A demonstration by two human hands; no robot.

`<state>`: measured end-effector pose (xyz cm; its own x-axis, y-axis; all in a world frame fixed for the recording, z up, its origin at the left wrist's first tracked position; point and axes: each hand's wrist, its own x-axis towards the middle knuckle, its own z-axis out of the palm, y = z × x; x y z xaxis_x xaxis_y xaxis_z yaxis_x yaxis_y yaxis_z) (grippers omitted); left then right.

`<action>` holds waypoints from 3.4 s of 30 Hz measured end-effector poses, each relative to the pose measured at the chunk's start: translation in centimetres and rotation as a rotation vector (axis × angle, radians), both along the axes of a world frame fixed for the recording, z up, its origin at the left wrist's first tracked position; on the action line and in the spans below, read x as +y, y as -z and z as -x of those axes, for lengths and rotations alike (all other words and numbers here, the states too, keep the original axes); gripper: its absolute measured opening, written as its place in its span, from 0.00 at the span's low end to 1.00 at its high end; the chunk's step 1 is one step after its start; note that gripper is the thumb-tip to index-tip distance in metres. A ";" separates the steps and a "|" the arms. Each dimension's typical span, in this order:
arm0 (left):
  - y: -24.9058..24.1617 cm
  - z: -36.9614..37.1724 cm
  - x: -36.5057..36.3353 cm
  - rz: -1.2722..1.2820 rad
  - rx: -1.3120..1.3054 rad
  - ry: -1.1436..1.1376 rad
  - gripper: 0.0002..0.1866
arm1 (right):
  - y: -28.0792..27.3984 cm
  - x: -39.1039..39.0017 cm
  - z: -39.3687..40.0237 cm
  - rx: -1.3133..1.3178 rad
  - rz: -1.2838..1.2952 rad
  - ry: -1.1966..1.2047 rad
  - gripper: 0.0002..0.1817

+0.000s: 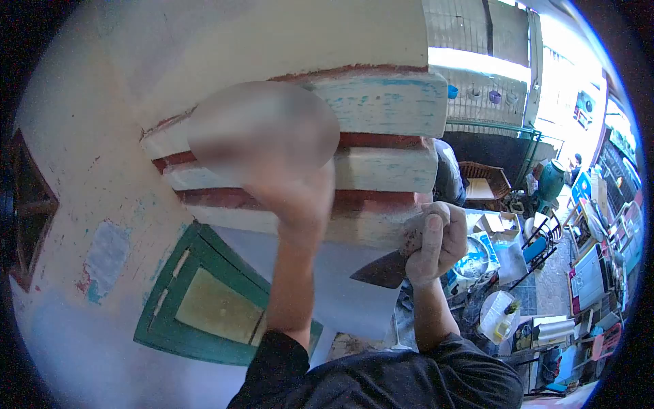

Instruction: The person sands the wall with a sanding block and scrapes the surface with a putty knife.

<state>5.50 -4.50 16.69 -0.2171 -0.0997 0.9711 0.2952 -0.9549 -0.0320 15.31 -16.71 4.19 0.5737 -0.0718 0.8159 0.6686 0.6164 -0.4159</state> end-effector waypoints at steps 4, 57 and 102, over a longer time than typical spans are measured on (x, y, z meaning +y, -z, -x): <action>0.7 -0.2 -0.8 -0.011 0.024 0.123 0.08 | 0.4 -0.3 -0.4 0.009 0.022 -0.070 0.15; 3.6 4.7 4.1 0.094 -0.054 0.025 0.10 | -0.4 1.6 1.3 -0.092 -0.036 -0.057 0.15; 2.3 5.2 5.0 0.031 -0.068 -0.113 0.11 | -0.9 1.8 1.7 -0.081 -0.084 -0.112 0.14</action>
